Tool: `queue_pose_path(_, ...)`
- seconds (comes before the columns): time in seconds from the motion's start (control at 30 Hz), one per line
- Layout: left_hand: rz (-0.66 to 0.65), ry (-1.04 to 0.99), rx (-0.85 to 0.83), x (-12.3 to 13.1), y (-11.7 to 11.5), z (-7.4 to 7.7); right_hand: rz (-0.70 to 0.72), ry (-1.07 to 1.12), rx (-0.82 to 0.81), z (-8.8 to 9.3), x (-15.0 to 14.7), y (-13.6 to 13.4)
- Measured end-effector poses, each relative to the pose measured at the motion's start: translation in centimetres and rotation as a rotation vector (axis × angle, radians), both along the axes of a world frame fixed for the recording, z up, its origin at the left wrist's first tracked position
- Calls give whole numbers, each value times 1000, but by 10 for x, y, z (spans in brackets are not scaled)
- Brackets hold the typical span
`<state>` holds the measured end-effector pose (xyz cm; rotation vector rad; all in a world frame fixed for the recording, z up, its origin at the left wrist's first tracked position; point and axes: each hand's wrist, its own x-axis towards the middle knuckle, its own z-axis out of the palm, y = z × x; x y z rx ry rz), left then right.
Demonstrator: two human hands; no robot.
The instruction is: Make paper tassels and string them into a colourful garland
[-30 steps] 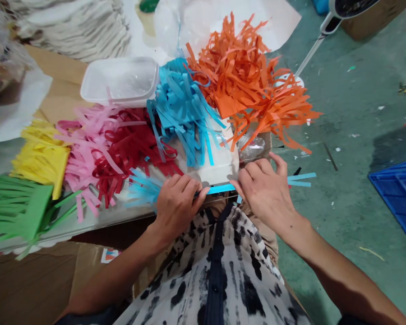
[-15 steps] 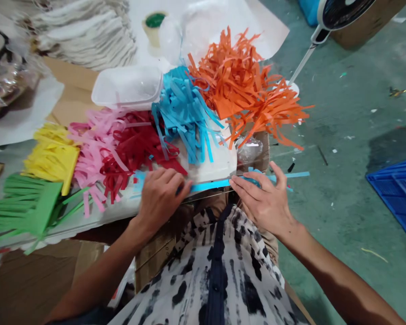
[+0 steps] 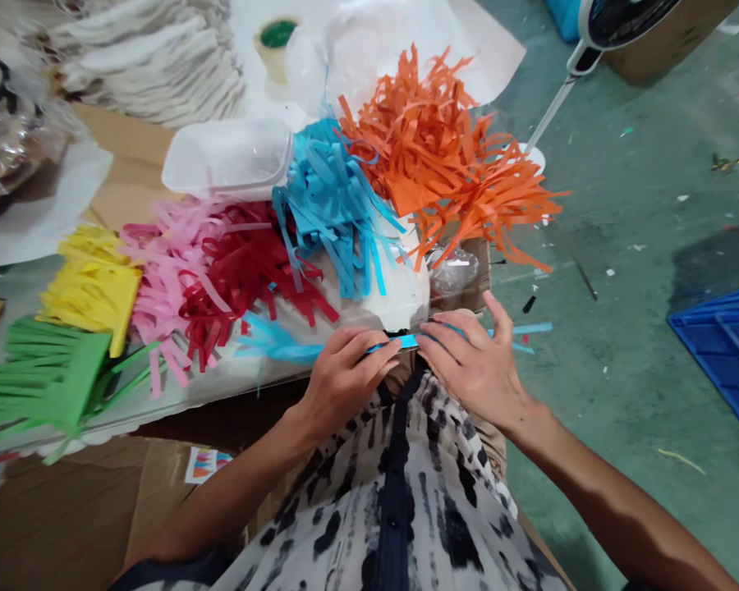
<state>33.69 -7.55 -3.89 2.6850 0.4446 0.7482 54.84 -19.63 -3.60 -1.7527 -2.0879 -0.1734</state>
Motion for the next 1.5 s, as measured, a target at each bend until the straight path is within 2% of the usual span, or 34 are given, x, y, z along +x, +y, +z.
queue_pose_path(0.17, 19, -79, -118, -7, 3, -1, -3, 146, 25, -5, 6, 1)
queue_pose_path(0.27, 56, -27, -189, -6, 6, 3, -9, 256, -34, -2, 10, 4)
queue_pose_path(0.37, 111, 48, -187, -6, 10, 6, -41, 313, -53, -1, 12, 7)
queue_pose_path(0.6, 130, 48, -279, -9, 15, 10, -91, 291, -97, -2, 2, 13)
queue_pose_path(0.8, 329, 138, -215, -6, 12, 15, -199, 279, -121, 5, -8, 18)
queue_pose_path(0.93, 363, 179, -198, -7, 14, 16, -278, 272, -90, 4, -10, 17)
queue_pose_path(1.0, 333, 145, -168, -9, 14, 13, -297, 261, -49, 2, -9, 13)
queue_pose_path(1.07, 219, 78, -78, -12, 14, 10, -271, 211, 23, -2, -9, 6)
queue_pose_path(1.17, 48, 22, 50, -15, 10, 6, -128, 69, 98, -6, -10, -2)
queue_pose_path(1.23, 32, 40, 53, -16, 6, 6, -46, 2, 70, -8, -13, -5)
queue_pose_path(1.3, 38, 60, 37, -18, 3, 5, -33, -23, 60, -9, -18, -4)
queue_pose_path(1.5, 70, -45, 138, -25, -5, -13, 14, -114, 225, -15, -30, 5)
